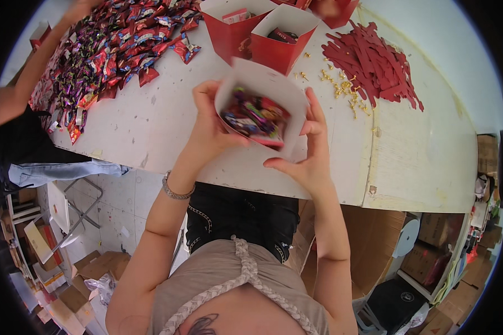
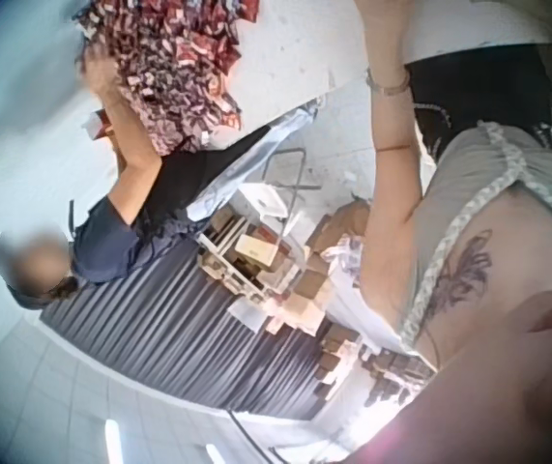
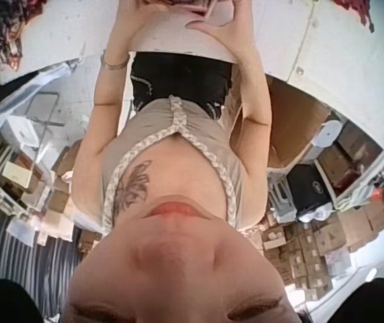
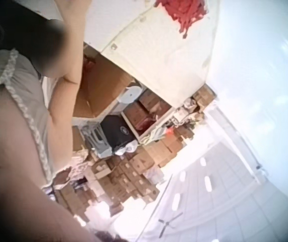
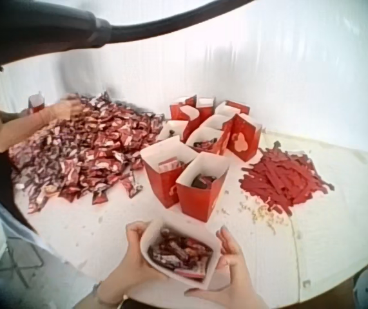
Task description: The person assembles small red gift boxes by folding paper, inserting candies, and attaching red ribbons. They repeatedly pick up flat red paper pieces, fold them into box shapes, place wrapped candies inside, and secure the boxes with ribbons.
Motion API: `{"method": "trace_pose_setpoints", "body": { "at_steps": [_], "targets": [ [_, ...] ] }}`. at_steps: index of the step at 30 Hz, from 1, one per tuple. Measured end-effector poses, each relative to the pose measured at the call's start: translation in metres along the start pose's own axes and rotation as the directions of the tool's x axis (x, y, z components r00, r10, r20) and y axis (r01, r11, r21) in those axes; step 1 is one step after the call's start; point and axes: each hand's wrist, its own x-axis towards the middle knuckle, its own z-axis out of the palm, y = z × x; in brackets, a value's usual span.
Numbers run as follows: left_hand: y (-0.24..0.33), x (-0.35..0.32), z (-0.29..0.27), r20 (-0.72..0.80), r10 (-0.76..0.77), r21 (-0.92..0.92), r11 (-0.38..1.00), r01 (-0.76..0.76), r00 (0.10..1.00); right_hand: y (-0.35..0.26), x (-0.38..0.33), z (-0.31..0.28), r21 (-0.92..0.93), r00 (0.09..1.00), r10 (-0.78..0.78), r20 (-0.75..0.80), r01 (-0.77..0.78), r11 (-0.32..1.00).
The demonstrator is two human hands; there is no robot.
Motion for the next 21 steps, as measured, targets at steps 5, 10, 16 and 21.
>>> {"method": "trace_pose_setpoints", "body": {
  "at_steps": [5, 10, 16, 21],
  "targets": [
    [0.0, 0.0, 0.017, 0.176, -0.027, -0.257, 0.964, 0.073, 0.984, 0.024, -0.006, 0.007, 0.355, 0.991, 0.088, -0.103, -0.046, 0.934],
    [-0.008, -0.005, 0.015, 0.079, 0.097, -0.211, 0.974, -0.078, 0.992, 0.016, -0.017, 0.02, 0.238, 0.981, 0.013, -0.192, 0.034, 0.971],
    [0.008, -0.009, 0.038, -0.118, 0.013, 0.133, 0.991, 0.003, 0.993, -0.001, -0.019, 0.014, 0.003, 0.92, 0.037, -0.389, -0.039, 0.999],
    [0.028, -0.007, 0.042, -0.113, -0.159, 0.057, 0.984, 0.167, 0.981, -0.011, -0.019, 0.013, 0.231, 0.842, 0.278, -0.463, -0.189, 0.955]
  ]
}}
